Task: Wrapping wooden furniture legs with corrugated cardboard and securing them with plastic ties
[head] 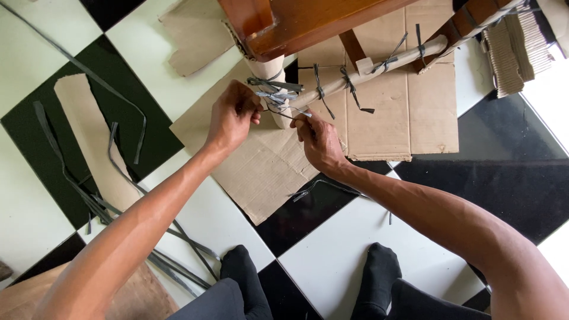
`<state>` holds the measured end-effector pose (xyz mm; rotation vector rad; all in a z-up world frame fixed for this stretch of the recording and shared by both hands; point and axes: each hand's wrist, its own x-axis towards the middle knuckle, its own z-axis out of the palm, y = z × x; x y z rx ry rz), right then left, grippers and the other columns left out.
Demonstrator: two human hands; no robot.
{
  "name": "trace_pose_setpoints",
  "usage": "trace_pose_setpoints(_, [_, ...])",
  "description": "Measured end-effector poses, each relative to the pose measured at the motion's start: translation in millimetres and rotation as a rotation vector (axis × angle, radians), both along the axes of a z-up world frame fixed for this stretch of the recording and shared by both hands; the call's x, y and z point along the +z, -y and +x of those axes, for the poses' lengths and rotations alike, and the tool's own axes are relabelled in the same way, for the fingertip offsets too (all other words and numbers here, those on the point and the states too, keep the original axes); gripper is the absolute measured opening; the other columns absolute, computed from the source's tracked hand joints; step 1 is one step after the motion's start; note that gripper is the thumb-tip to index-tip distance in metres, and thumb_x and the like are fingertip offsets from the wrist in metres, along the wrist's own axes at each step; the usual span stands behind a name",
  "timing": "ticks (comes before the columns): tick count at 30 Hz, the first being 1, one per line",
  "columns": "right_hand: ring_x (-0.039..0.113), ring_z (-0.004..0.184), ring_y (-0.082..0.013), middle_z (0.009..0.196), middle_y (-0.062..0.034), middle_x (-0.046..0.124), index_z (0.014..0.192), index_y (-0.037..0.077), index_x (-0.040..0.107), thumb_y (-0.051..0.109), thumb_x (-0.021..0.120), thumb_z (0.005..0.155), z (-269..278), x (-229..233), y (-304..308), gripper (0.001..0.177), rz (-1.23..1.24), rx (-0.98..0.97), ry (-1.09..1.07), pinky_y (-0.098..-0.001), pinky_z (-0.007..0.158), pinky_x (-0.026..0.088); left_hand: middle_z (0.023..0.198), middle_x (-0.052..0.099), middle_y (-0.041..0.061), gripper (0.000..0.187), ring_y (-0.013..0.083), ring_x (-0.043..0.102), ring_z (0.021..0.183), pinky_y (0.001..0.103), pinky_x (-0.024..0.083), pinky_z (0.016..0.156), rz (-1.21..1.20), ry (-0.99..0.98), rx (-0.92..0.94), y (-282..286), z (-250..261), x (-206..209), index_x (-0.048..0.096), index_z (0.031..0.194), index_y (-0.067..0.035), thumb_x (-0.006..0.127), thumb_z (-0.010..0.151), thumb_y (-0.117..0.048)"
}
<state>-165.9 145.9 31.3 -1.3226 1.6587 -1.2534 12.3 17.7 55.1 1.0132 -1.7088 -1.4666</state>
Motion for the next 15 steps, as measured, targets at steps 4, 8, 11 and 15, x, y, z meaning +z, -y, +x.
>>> trace_pose_setpoints(4, [0.055, 0.059, -0.0178, 0.064, -0.0022, 0.061, 0.102, 0.015, 0.071, 0.009, 0.055, 0.103, 3.8, 0.5, -4.9, 0.017, -0.02, -0.005, 0.005, -0.0309, 0.063, 0.051, 0.076, 0.071, 0.014, 0.01, 0.0189, 0.072, 0.064, 0.032, 0.064, 0.058, -0.183, 0.109, -0.048, -6.5, 3.9, 9.9, 0.059, 0.094, -0.005, 0.065, 0.101, -0.002])
trace_pose_setpoints(8, [0.053, 0.059, -0.0134, 0.064, -0.0018, 0.061, 0.102, 0.013, 0.071, 0.01, 0.055, 0.105, 7.8, 6.9, -7.4, 0.016, -0.03, -0.027, 0.027, -0.0278, 0.061, 0.049, 0.071, 0.07, 0.012, 0.006, 0.0191, 0.07, 0.06, 0.033, 0.06, 0.056, -0.278, 0.2, -0.051, -10.4, 5.4, 18.7, 0.067, 0.098, -0.005, 0.072, 0.097, -0.008])
trace_pose_setpoints(11, [0.05, 0.057, -0.0127, 0.064, -0.0025, 0.06, 0.103, 0.011, 0.07, 0.01, 0.054, 0.105, 9.0, 8.7, -9.8, 0.016, -0.023, -0.021, 0.052, -0.0273, 0.058, 0.047, 0.074, 0.071, 0.015, 0.011, 0.0257, 0.071, 0.064, 0.036, 0.058, 0.058, -0.256, 0.28, -0.063, -12.7, 7.4, 25.8, 0.072, 0.099, -0.005, 0.079, 0.093, -0.012])
trace_pose_setpoints(15, [0.048, 0.055, -0.0119, 0.065, -0.0029, 0.061, 0.104, 0.011, 0.07, 0.011, 0.054, 0.105, 10.7, 10.7, -9.8, 0.016, -0.03, -0.021, 0.068, -0.0259, 0.055, 0.045, 0.078, 0.073, 0.013, 0.011, 0.0277, 0.073, 0.072, 0.035, 0.059, 0.063, -0.195, 0.407, -0.029, -14.5, 5.2, 26.2, 0.079, 0.093, -0.009, 0.083, 0.089, -0.018])
